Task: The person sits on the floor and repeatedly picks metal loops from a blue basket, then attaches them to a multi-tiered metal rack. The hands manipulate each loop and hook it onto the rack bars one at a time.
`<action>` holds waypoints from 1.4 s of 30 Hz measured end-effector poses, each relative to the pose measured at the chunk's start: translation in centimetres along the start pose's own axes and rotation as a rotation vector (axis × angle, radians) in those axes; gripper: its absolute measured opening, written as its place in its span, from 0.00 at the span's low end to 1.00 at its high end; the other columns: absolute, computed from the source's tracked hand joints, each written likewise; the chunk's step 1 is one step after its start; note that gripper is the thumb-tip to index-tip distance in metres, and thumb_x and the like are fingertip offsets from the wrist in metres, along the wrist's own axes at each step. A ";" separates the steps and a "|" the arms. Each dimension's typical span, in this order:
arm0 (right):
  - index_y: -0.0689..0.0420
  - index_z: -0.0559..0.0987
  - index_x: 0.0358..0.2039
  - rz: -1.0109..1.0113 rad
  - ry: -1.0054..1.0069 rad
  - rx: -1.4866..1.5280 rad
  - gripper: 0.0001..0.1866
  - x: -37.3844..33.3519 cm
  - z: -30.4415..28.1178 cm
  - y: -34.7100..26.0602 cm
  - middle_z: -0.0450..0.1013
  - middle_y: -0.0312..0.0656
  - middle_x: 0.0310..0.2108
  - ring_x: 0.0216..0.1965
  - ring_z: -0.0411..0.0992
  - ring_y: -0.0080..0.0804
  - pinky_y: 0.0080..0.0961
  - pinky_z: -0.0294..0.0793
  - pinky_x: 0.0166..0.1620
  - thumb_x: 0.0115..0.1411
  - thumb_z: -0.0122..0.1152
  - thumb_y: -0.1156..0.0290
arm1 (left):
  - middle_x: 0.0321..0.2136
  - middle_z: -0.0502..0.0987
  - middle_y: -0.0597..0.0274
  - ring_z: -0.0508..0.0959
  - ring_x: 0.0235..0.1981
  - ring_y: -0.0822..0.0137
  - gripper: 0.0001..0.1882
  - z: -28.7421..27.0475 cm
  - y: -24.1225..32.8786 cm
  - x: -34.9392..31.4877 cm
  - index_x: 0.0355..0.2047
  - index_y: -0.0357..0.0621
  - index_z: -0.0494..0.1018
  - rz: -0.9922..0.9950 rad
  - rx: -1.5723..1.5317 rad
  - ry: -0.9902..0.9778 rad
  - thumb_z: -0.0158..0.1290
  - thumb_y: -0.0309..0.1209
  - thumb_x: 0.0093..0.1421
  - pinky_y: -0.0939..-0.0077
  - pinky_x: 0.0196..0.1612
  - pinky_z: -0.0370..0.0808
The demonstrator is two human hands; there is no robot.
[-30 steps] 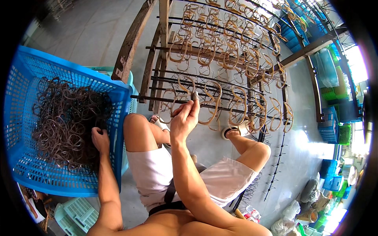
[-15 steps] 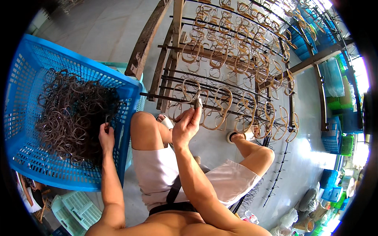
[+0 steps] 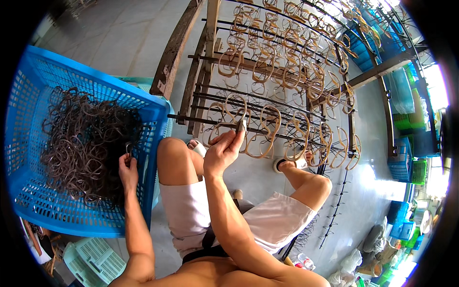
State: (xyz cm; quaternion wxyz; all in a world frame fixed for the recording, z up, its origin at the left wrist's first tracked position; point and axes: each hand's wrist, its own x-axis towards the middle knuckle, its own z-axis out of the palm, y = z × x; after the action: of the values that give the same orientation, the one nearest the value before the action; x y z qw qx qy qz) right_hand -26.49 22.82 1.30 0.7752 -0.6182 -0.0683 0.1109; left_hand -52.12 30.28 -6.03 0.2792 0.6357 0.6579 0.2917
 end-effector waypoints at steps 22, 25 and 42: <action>0.66 0.67 0.51 -0.282 -0.233 -0.387 0.17 1.2 -2.8 1.5 0.69 0.44 0.19 0.16 0.66 0.29 0.25 0.66 0.19 0.61 0.47 0.78 | 0.18 0.71 0.71 0.68 0.21 0.79 0.12 11.5 23.6 0.8 0.23 0.46 0.73 -0.251 -0.813 -0.873 0.52 0.39 0.57 0.86 0.26 0.63; 0.65 0.67 0.51 -0.296 -0.213 -0.391 0.17 1.6 -3.1 1.9 0.68 0.44 0.18 0.15 0.63 0.29 0.25 0.64 0.18 0.61 0.46 0.77 | 0.19 0.71 0.70 0.69 0.21 0.79 0.12 12.5 23.4 0.5 0.23 0.46 0.73 -0.279 -0.891 -0.864 0.52 0.39 0.57 0.85 0.26 0.64; 0.63 0.66 0.51 -0.245 -0.186 -0.288 0.17 1.4 -2.1 1.5 0.68 0.42 0.15 0.13 0.66 0.28 0.26 0.66 0.17 0.62 0.47 0.76 | 0.28 0.78 0.61 0.76 0.27 0.74 0.11 11.0 20.2 -4.8 0.36 0.33 0.75 -0.147 -0.977 -0.688 0.54 0.30 0.57 0.82 0.34 0.74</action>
State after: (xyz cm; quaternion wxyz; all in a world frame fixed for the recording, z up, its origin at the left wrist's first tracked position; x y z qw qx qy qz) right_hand -24.71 21.49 -0.65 0.6770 -0.6966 -0.2297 0.0614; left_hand -30.23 26.20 1.42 0.7554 0.4445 0.3618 0.3177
